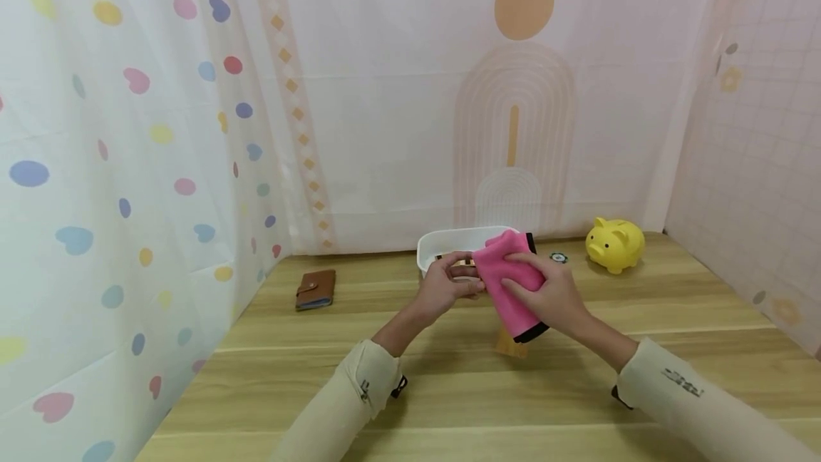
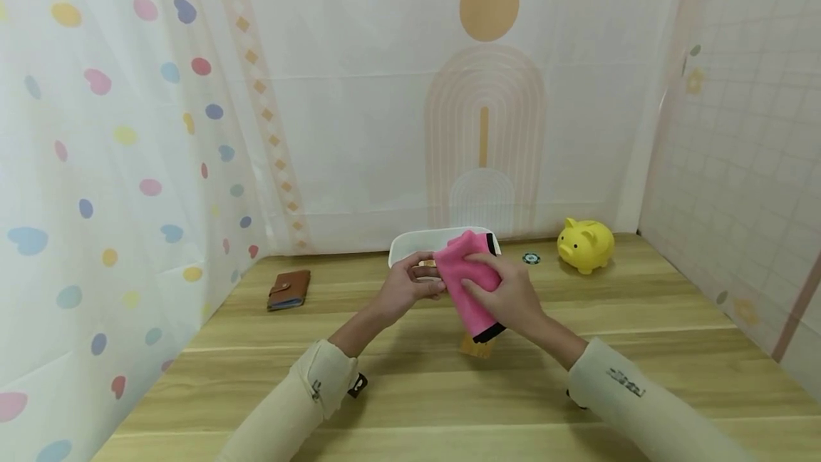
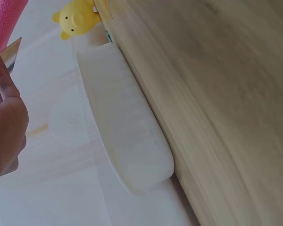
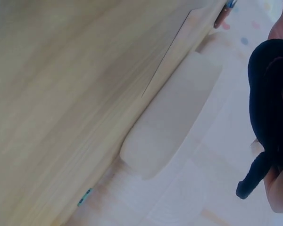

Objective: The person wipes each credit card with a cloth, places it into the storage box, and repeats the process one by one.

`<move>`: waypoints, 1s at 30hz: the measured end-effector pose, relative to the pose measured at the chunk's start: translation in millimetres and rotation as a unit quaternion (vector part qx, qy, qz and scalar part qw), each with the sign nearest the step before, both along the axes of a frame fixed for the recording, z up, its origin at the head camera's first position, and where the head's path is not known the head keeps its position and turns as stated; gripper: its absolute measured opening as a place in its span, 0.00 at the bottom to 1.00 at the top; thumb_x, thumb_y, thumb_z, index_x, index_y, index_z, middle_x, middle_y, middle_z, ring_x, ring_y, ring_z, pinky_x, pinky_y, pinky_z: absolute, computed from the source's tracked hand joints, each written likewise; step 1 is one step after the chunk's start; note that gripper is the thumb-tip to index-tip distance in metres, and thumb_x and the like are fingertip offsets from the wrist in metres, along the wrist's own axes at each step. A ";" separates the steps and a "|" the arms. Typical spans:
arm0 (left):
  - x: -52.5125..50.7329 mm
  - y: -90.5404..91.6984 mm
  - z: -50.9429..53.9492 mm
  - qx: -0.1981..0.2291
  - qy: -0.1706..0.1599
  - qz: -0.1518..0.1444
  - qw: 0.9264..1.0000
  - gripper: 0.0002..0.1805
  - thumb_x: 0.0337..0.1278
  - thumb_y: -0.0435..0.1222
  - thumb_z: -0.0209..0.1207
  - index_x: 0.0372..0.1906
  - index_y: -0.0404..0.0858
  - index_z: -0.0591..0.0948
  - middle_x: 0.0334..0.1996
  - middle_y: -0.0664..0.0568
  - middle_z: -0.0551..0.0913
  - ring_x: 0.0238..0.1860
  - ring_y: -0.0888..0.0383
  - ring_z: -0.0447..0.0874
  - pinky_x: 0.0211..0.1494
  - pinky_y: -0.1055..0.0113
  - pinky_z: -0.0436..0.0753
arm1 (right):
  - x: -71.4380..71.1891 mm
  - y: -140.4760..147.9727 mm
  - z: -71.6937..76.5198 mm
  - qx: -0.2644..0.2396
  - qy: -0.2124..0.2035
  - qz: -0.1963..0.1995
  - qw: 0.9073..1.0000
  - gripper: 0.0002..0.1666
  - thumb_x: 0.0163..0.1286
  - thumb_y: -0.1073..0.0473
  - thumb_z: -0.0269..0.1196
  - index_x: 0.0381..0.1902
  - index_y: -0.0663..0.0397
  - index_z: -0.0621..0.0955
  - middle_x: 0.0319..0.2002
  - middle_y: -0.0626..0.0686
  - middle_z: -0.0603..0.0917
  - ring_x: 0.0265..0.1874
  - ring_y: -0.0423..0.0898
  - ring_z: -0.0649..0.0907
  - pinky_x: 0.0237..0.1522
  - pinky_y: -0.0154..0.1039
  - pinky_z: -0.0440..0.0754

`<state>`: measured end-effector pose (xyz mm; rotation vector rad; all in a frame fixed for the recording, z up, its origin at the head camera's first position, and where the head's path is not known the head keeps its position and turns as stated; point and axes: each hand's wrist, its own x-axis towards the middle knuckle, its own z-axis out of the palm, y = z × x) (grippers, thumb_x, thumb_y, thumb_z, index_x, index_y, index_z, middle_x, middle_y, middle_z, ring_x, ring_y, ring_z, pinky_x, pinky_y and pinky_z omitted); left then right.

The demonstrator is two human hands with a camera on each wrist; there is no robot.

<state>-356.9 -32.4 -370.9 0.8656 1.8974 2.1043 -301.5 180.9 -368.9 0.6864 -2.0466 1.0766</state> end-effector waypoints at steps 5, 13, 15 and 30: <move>1.9 1.8 1.4 0.000 0.002 0.005 1.000 0.27 0.56 0.18 0.61 0.62 0.27 0.72 0.43 0.39 0.85 0.34 0.58 0.88 0.37 0.64 0.87 | 0.5 -1.7 -0.3 0.008 0.013 -0.005 1.000 0.21 0.55 0.67 0.75 0.47 0.60 0.84 0.42 0.59 0.87 0.28 0.45 0.84 0.24 0.35 0.83; 4.9 7.0 -0.6 0.006 0.006 0.019 1.000 0.26 0.57 0.18 0.61 0.62 0.26 0.72 0.38 0.48 0.85 0.34 0.60 0.87 0.36 0.66 0.86 | 0.4 -3.5 -1.3 0.027 0.021 -0.034 0.999 0.20 0.56 0.65 0.75 0.48 0.60 0.84 0.41 0.60 0.86 0.29 0.47 0.84 0.25 0.35 0.83; 6.4 8.2 -0.5 0.002 0.016 0.027 1.000 0.26 0.57 0.18 0.61 0.61 0.25 0.72 0.37 0.48 0.85 0.34 0.60 0.87 0.36 0.64 0.86 | 0.8 -3.5 -1.4 0.032 0.023 -0.047 0.998 0.20 0.56 0.64 0.75 0.48 0.59 0.84 0.40 0.59 0.86 0.28 0.46 0.83 0.25 0.35 0.82; 10.6 10.0 0.8 -0.014 0.045 0.067 0.997 0.24 0.56 0.20 0.64 0.59 0.26 0.74 0.38 0.42 0.85 0.34 0.60 0.85 0.34 0.66 0.85 | -1.2 1.4 -5.2 0.032 0.029 -0.095 0.995 0.20 0.56 0.62 0.76 0.47 0.57 0.84 0.37 0.59 0.85 0.28 0.47 0.81 0.24 0.37 0.79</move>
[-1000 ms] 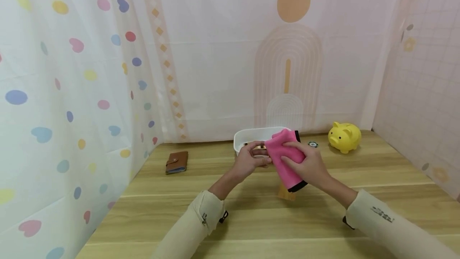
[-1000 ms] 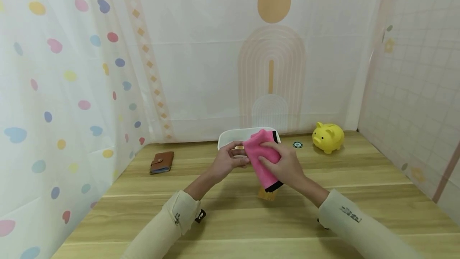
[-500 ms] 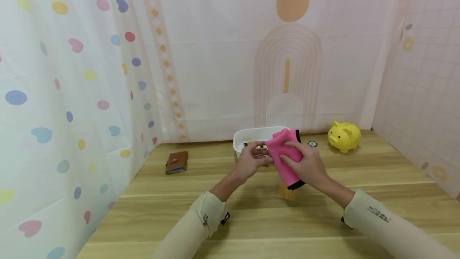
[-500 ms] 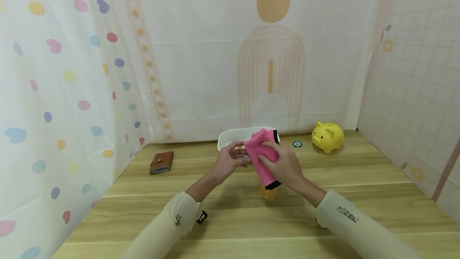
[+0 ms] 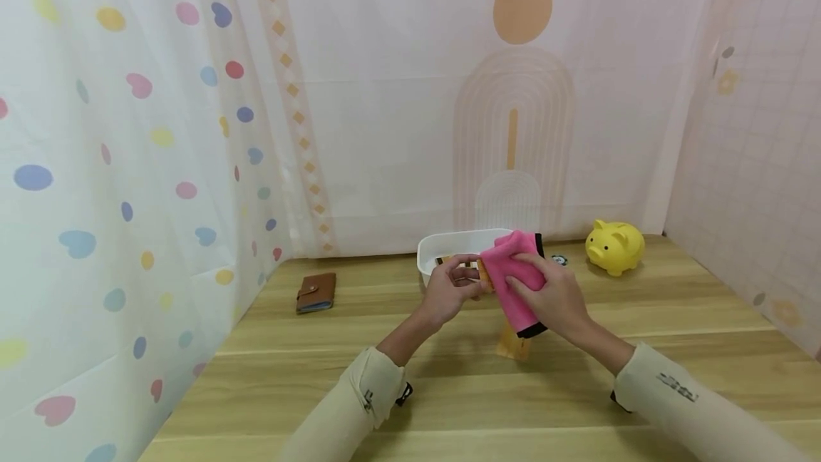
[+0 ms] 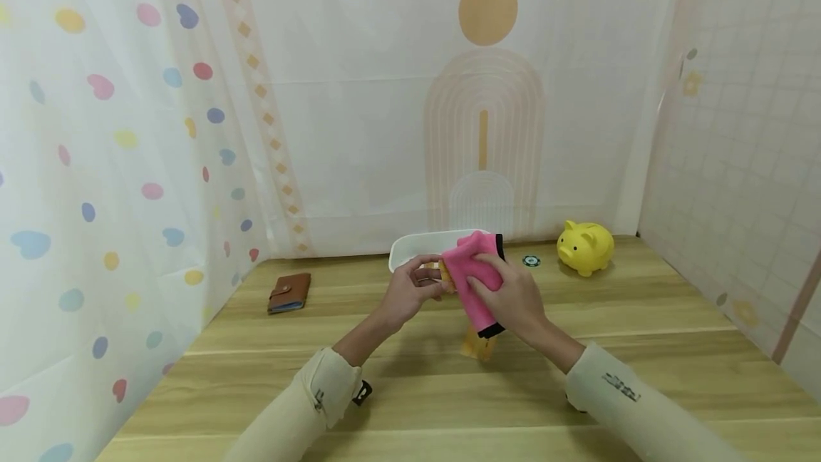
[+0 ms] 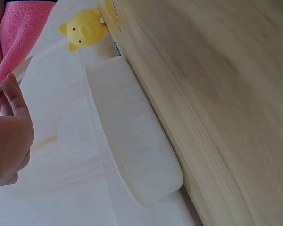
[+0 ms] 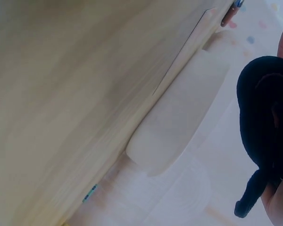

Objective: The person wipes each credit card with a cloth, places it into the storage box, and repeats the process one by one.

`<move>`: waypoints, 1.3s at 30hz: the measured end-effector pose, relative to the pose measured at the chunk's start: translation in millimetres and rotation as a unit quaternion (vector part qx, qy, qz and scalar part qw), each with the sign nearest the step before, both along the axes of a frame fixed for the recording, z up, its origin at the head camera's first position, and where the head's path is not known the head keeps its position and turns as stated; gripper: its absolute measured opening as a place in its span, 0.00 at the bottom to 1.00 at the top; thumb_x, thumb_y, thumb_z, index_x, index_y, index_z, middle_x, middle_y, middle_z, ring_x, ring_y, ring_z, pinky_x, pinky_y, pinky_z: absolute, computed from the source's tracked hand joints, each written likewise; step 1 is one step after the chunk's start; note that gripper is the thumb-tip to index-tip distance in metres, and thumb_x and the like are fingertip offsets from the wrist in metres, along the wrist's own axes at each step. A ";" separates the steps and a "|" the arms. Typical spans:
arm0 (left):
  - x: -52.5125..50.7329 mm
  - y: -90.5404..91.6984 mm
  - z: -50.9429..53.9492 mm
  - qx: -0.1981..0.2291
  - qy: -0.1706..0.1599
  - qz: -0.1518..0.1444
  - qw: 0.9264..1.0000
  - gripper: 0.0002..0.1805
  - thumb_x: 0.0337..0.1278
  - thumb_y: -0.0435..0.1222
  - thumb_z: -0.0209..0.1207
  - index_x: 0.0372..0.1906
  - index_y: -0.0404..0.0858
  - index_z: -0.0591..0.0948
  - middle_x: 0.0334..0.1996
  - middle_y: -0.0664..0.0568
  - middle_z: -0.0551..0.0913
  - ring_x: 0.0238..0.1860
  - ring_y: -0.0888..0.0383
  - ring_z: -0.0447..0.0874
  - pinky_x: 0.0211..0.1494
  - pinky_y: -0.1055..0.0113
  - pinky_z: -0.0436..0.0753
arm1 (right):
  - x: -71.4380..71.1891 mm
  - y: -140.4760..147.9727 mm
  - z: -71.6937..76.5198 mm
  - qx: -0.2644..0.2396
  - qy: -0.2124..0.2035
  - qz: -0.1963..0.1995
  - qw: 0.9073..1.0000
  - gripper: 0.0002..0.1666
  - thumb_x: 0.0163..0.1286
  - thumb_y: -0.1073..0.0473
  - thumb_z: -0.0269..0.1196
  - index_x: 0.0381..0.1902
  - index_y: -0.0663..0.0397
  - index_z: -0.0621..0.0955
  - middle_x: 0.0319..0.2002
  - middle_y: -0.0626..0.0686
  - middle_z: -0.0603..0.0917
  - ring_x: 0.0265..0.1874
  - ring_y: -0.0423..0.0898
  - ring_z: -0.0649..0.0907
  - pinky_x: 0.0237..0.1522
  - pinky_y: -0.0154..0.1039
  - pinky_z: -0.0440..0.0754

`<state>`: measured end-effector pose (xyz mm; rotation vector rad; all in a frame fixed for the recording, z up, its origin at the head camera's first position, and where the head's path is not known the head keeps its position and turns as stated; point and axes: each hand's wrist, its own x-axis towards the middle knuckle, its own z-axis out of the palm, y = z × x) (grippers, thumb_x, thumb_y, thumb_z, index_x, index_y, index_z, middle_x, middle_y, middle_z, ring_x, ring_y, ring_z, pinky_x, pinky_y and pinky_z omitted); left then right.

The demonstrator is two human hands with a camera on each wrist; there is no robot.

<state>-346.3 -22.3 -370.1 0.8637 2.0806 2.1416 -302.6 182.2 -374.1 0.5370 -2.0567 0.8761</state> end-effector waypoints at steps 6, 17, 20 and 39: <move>2.0 -0.5 0.2 0.007 0.008 0.000 1.000 0.24 0.56 0.20 0.64 0.58 0.26 0.75 0.40 0.36 0.85 0.33 0.60 0.85 0.33 0.67 0.84 | -1.3 5.6 -0.7 -0.003 -0.003 -0.013 1.000 0.20 0.56 0.62 0.76 0.47 0.56 0.84 0.36 0.58 0.85 0.29 0.47 0.81 0.25 0.38 0.79; 3.3 -6.0 0.2 -0.010 0.015 0.005 1.000 0.24 0.56 0.21 0.64 0.59 0.28 0.75 0.44 0.32 0.83 0.34 0.59 0.85 0.36 0.65 0.85 | -2.3 12.6 -0.4 -0.003 -0.007 -0.022 1.000 0.20 0.56 0.61 0.76 0.47 0.57 0.84 0.36 0.58 0.85 0.28 0.47 0.81 0.24 0.38 0.78; 3.2 -6.7 1.4 -0.007 0.016 0.006 1.000 0.24 0.56 0.21 0.64 0.59 0.28 0.75 0.44 0.32 0.83 0.34 0.59 0.85 0.36 0.65 0.86 | -4.2 15.0 -0.2 -0.005 -0.008 -0.023 1.000 0.20 0.56 0.62 0.76 0.47 0.58 0.84 0.36 0.59 0.86 0.27 0.47 0.81 0.24 0.37 0.79; 1.4 -10.6 1.5 0.009 0.012 -0.001 1.000 0.25 0.56 0.20 0.63 0.60 0.27 0.74 0.40 0.39 0.84 0.33 0.60 0.85 0.40 0.54 0.87 | -5.2 28.3 4.7 -0.011 -0.008 -0.035 0.999 0.19 0.56 0.62 0.75 0.46 0.59 0.84 0.36 0.61 0.87 0.26 0.47 0.82 0.22 0.36 0.78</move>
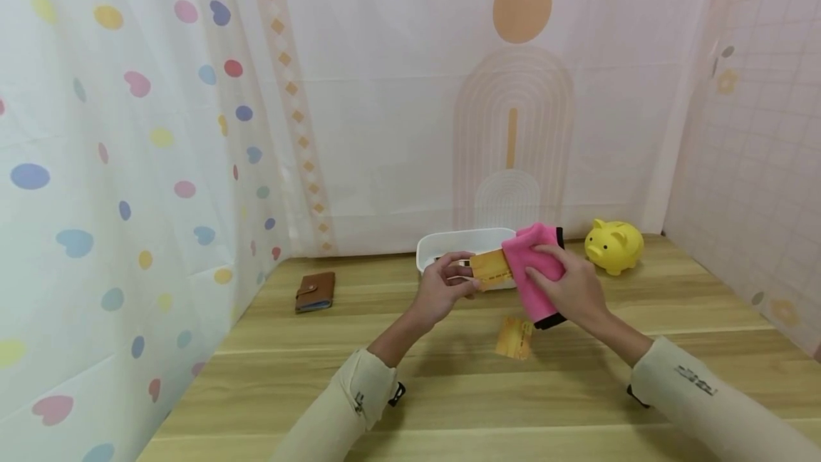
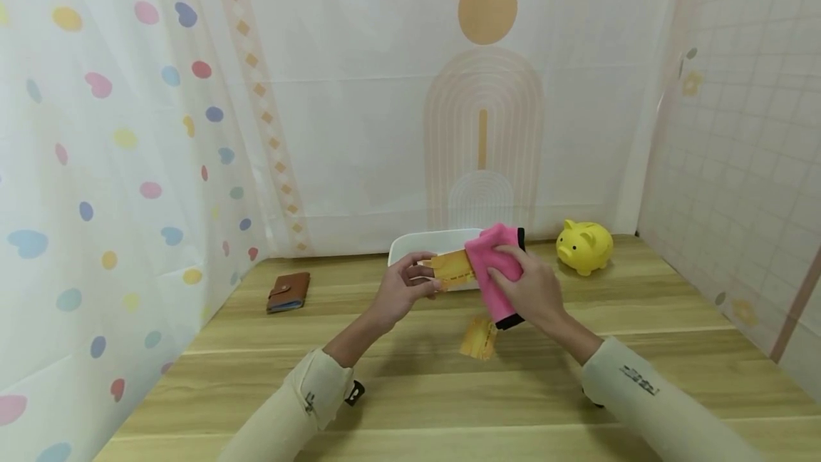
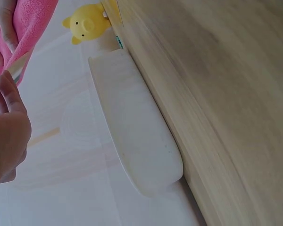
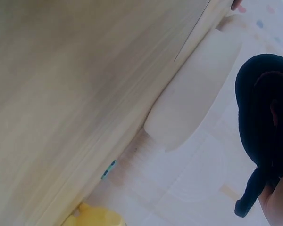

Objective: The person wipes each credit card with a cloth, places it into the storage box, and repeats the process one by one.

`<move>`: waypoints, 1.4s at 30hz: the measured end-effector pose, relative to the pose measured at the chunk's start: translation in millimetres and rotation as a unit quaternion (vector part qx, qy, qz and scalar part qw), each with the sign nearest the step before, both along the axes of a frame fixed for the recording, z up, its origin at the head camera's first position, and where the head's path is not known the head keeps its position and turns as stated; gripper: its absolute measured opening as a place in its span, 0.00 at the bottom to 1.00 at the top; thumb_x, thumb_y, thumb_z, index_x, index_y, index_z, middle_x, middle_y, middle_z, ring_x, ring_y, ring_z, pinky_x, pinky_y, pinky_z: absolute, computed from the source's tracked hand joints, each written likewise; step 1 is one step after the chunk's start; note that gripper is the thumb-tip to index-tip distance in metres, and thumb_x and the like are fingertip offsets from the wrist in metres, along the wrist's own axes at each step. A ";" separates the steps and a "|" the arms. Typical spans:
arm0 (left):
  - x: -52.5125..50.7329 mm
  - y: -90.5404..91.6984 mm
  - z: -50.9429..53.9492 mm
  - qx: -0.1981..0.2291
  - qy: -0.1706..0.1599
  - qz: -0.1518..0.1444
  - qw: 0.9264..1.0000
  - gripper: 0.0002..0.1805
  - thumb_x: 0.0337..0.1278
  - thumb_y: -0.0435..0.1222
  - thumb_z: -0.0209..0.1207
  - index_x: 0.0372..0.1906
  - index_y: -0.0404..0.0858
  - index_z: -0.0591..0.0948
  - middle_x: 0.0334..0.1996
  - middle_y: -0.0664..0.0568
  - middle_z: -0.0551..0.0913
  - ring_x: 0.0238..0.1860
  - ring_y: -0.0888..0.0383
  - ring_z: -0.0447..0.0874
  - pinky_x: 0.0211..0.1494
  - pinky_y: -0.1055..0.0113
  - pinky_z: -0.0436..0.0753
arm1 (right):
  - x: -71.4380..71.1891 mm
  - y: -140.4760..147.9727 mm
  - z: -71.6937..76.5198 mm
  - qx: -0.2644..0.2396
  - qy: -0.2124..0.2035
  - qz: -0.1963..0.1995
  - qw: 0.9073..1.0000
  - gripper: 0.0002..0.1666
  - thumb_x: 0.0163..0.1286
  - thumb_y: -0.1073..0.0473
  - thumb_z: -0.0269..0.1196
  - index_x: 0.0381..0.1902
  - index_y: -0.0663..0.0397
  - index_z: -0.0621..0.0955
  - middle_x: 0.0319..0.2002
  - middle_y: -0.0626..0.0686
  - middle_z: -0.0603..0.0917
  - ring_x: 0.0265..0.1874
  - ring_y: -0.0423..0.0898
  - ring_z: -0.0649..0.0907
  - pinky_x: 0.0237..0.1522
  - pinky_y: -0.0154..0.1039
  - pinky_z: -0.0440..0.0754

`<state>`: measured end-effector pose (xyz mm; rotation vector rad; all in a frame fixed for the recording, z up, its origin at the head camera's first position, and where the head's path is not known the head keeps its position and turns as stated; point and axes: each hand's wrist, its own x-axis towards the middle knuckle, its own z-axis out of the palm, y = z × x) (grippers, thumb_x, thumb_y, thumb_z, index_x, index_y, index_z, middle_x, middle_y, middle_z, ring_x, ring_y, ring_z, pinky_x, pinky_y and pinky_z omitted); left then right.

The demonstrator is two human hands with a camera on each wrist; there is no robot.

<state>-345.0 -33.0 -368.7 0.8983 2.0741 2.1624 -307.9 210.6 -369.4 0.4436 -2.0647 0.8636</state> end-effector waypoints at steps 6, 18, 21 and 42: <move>0.1 -1.5 1.0 0.010 0.000 -0.007 1.000 0.26 0.57 0.20 0.63 0.61 0.27 0.72 0.40 0.40 0.84 0.34 0.59 0.86 0.39 0.60 0.87 | -0.3 5.2 -0.6 -0.007 -0.007 -0.005 1.000 0.19 0.57 0.62 0.75 0.47 0.59 0.84 0.36 0.61 0.86 0.25 0.47 0.80 0.21 0.35 0.77; -1.6 -6.3 -0.9 0.025 -0.014 -0.011 1.000 0.25 0.58 0.21 0.63 0.60 0.30 0.69 0.39 0.47 0.84 0.35 0.58 0.87 0.42 0.55 0.87 | 0.0 9.4 -0.8 -0.017 -0.030 -0.005 0.999 0.20 0.58 0.62 0.74 0.48 0.58 0.84 0.36 0.61 0.86 0.24 0.47 0.79 0.21 0.35 0.77; -1.0 -6.6 -1.4 0.022 -0.008 -0.011 1.000 0.23 0.58 0.22 0.63 0.58 0.28 0.71 0.38 0.49 0.83 0.35 0.57 0.87 0.45 0.45 0.85 | -0.4 9.1 -0.9 -0.019 -0.029 -0.005 0.999 0.20 0.58 0.62 0.74 0.48 0.58 0.84 0.38 0.62 0.86 0.25 0.48 0.80 0.22 0.35 0.77; 12.4 -3.6 5.1 -0.017 0.052 0.074 0.996 0.10 0.61 0.23 0.61 0.46 0.20 0.81 0.45 0.31 0.83 0.37 0.62 0.79 0.36 0.75 0.80 | 1.5 7.8 -4.1 -0.018 -0.032 0.004 0.999 0.20 0.58 0.62 0.74 0.48 0.58 0.84 0.38 0.62 0.86 0.25 0.47 0.79 0.22 0.35 0.77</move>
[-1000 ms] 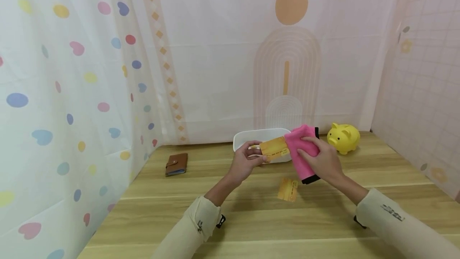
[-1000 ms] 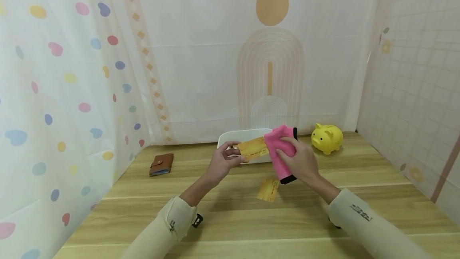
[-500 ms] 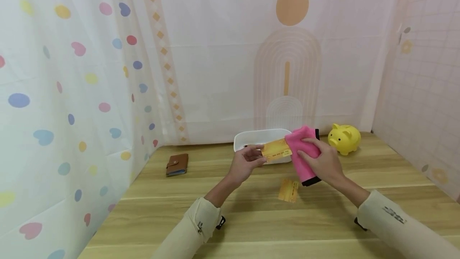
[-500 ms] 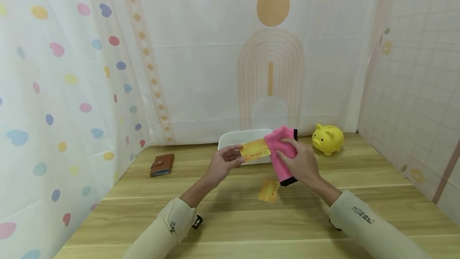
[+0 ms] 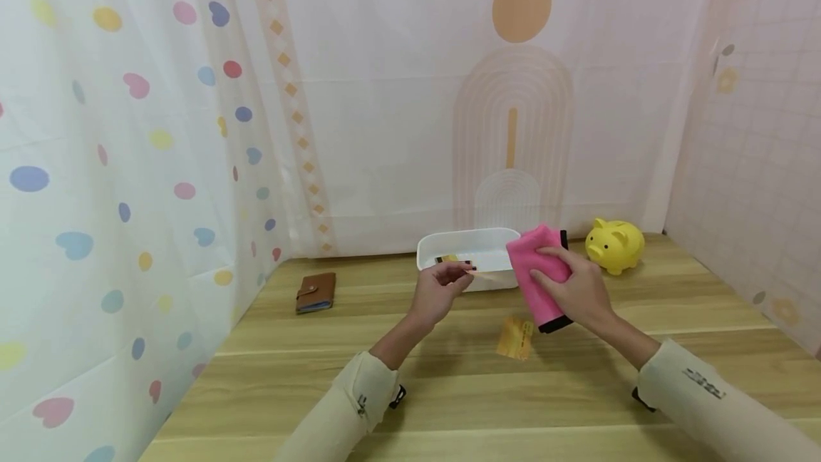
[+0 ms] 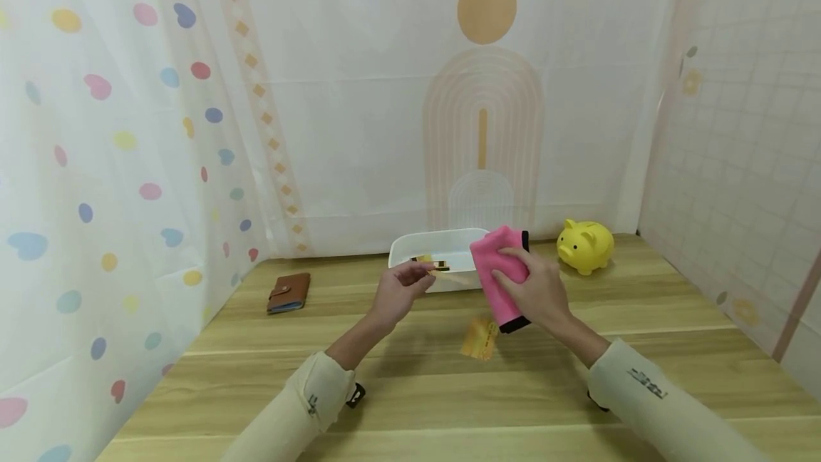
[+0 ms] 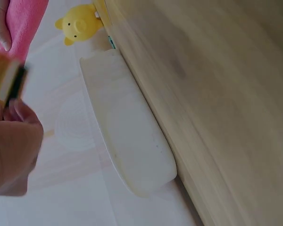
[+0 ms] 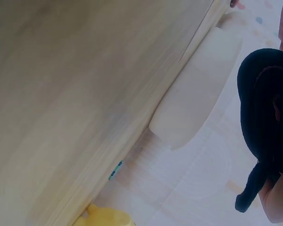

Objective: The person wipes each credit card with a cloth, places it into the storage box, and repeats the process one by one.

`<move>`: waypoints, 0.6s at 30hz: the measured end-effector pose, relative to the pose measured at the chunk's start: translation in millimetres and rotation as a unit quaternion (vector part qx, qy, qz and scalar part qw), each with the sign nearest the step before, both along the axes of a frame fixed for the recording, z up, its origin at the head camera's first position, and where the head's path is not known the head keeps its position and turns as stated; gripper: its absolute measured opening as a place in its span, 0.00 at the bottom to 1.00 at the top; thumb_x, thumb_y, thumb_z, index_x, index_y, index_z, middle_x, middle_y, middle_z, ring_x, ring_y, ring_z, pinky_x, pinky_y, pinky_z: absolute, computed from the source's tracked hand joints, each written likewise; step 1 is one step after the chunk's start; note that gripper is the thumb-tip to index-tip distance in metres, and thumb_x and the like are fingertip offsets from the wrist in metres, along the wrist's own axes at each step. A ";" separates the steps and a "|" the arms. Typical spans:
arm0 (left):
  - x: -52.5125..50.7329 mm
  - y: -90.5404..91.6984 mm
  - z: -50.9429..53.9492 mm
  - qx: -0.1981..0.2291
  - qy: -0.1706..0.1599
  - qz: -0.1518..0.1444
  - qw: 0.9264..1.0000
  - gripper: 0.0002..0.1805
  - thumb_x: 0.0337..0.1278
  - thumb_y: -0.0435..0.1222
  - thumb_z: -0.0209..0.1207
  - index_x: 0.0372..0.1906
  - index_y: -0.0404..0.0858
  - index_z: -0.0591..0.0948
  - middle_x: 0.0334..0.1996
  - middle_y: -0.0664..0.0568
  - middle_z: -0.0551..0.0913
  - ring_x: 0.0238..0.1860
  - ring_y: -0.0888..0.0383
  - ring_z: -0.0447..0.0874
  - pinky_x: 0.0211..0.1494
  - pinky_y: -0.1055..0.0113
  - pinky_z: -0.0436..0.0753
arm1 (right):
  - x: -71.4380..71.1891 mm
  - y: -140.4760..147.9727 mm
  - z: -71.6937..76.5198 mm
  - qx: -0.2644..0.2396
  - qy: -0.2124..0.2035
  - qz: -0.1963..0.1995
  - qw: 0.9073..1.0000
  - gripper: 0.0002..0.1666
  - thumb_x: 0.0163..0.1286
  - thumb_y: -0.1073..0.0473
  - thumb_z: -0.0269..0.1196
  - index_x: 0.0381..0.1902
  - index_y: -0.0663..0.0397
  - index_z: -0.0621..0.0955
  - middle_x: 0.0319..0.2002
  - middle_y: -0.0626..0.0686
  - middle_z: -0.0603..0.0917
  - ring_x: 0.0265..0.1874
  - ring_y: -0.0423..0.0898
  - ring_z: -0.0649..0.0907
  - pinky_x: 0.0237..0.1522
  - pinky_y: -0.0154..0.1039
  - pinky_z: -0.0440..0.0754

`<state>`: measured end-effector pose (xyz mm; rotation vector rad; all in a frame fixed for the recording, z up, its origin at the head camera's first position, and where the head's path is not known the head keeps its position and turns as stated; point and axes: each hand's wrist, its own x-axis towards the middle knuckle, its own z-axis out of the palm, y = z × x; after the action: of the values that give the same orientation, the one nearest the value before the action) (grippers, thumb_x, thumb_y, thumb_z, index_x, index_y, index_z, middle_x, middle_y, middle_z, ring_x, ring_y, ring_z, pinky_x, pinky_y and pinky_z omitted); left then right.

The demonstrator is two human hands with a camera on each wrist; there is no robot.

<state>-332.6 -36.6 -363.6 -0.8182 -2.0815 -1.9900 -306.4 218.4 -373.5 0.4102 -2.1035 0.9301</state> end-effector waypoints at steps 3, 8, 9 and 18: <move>7.5 2.3 5.8 0.013 0.000 0.016 1.000 0.10 0.62 0.23 0.61 0.44 0.18 0.80 0.46 0.28 0.80 0.35 0.62 0.77 0.33 0.77 0.76 | 0.9 -0.7 0.3 -0.001 -0.003 0.003 1.000 0.20 0.58 0.62 0.74 0.49 0.58 0.84 0.38 0.62 0.86 0.25 0.47 0.79 0.22 0.35 0.77; -5.3 3.9 -6.1 0.023 -0.038 0.025 0.999 0.10 0.62 0.25 0.62 0.44 0.19 0.81 0.47 0.34 0.82 0.33 0.65 0.79 0.32 0.76 0.78 | 1.4 0.3 1.0 -0.005 -0.003 0.007 1.000 0.20 0.59 0.62 0.74 0.48 0.59 0.83 0.39 0.62 0.86 0.25 0.48 0.80 0.22 0.35 0.78; -8.6 4.0 -9.0 0.023 -0.040 0.026 0.999 0.10 0.62 0.25 0.62 0.44 0.19 0.81 0.46 0.35 0.83 0.32 0.66 0.80 0.31 0.76 0.78 | 1.3 0.8 1.1 -0.006 -0.003 0.006 1.000 0.20 0.58 0.62 0.74 0.48 0.58 0.83 0.40 0.62 0.86 0.26 0.48 0.80 0.22 0.35 0.78; -16.1 4.9 -16.6 0.067 -0.089 0.004 0.994 0.05 0.58 0.23 0.64 0.37 0.26 0.81 0.31 0.47 0.87 0.31 0.58 0.87 0.40 0.62 0.87 | 4.4 1.3 5.4 -0.017 0.012 0.005 1.000 0.20 0.57 0.64 0.75 0.47 0.58 0.84 0.39 0.61 0.86 0.26 0.48 0.80 0.23 0.34 0.79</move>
<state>-348.7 -31.7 -380.1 -0.6300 -2.0088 -2.2439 -302.0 219.7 -368.1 0.4142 -2.0624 0.9606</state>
